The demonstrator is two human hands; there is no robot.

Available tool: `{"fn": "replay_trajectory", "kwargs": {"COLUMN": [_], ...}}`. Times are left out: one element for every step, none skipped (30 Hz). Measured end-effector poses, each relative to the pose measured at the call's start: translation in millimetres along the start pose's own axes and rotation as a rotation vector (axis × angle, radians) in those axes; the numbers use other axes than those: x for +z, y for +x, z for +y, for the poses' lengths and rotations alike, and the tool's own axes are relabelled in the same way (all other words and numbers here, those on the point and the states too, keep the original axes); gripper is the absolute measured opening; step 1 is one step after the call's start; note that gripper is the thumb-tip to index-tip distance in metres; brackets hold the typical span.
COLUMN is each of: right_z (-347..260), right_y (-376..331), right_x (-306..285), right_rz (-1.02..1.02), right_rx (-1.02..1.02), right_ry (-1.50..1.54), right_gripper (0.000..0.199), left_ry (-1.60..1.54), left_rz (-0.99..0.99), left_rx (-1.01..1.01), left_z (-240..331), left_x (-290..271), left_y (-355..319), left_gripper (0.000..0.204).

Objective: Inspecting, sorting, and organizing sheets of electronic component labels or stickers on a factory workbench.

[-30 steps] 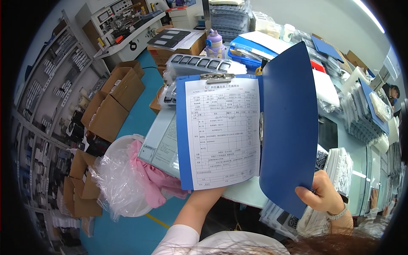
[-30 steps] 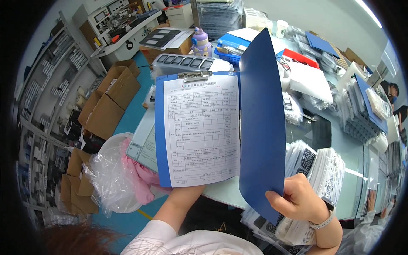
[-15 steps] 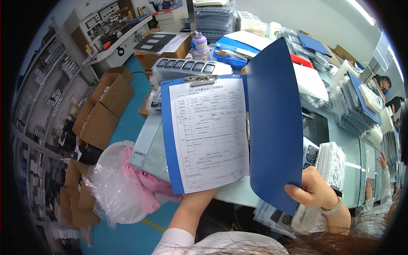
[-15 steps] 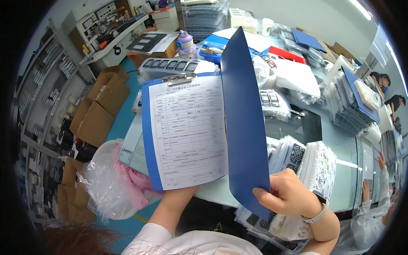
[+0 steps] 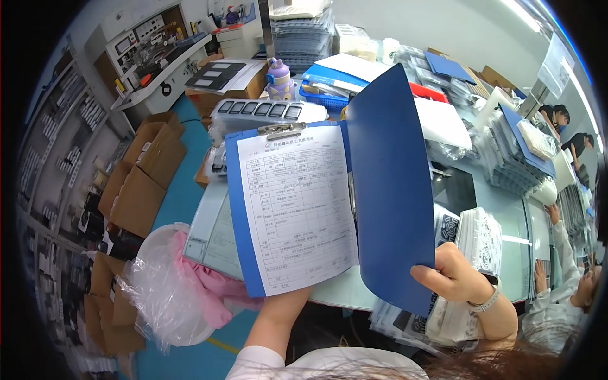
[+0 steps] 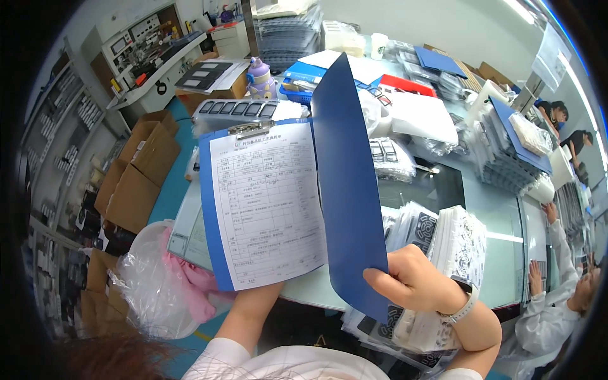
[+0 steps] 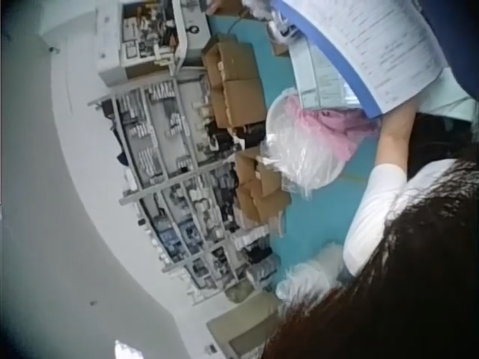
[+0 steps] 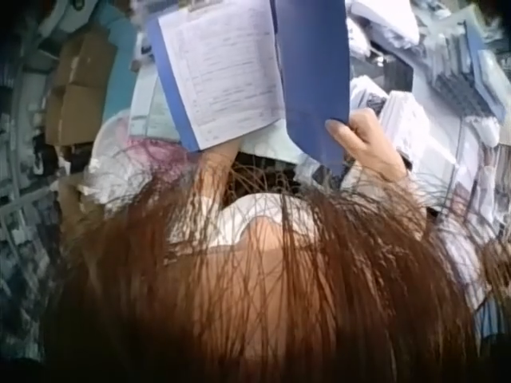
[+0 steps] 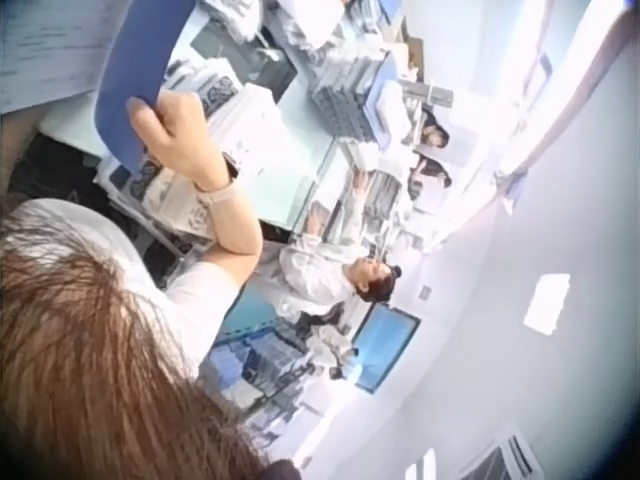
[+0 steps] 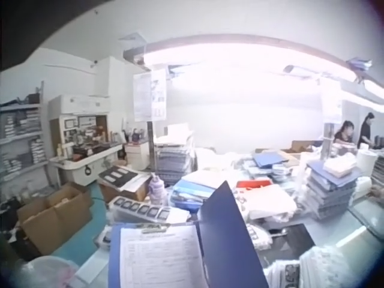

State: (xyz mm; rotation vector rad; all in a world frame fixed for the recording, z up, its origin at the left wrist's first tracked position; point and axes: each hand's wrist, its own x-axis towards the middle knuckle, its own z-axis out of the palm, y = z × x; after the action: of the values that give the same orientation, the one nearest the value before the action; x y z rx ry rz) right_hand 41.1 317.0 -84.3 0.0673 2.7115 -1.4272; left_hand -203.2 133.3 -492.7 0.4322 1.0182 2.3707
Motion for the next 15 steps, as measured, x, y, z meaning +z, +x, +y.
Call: {"fn": "replay_trajectory", "kwargs": {"right_z": [2,2,-1,-8,-10,-4,-3,-5,-7,4,7,-3,-7,-20,-22], "right_y": [-2,-4,-5,-5,-6,-5,-1,2,4,-3,-12,-21,-20,-19,-17], "right_x": [0,-1,0,4,4,2,4,8,11,0,-9,-15,-18,-21,-21], "right_rz": [0.009,0.020,0.039,0.075,0.116,0.088,0.102,0.118,0.131,0.139,0.193,0.171,0.144,0.084,0.093], "right_rx": [0.020,0.040,0.039,0.105,0.169,0.158,0.146,0.176,0.203,0.206,0.218,0.195,0.195,0.276,0.270], "right_ry": [-0.003,-0.006,-0.021,0.059,0.141,0.091,0.078,0.172,0.269,0.281,0.251,0.183,0.108,0.000,-0.013], "right_gripper": [0.029,0.032,0.032,0.032,0.032,0.041,0.041,0.050,0.058,0.064,0.064,0.062,0.061,0.049,0.049], "left_ry": [-0.011,-0.023,-0.035,-0.048,-0.062,-0.076,-0.082,-0.099,-0.115,-0.123,-0.108,-0.069,-0.047,-0.054,-0.050], "left_rz": [-0.017,-0.036,-0.057,-0.082,-0.109,-0.135,-0.152,-0.183,-0.209,-0.130,-0.042,-0.031,-0.011,-0.022,0.015], "left_rx": [0.003,0.007,0.012,0.019,0.024,0.031,0.044,0.057,0.072,-0.043,-0.141,-0.080,-0.032,-0.020,0.007], "left_z": [0,1,3,2,2,2,6,8,8,25,66,86,90,88,86], "left_x": [7,15,24,33,44,55,63,71,83,140,191,202,199,194,189], "left_y": [6,13,20,32,40,49,60,69,86,80,66,62,57,56,56], "left_gripper": [0.060,0.060,0.060,0.060,0.060,0.060,0.060,0.060,0.060,0.048,0.037,0.037,0.038,0.038,0.038]}}
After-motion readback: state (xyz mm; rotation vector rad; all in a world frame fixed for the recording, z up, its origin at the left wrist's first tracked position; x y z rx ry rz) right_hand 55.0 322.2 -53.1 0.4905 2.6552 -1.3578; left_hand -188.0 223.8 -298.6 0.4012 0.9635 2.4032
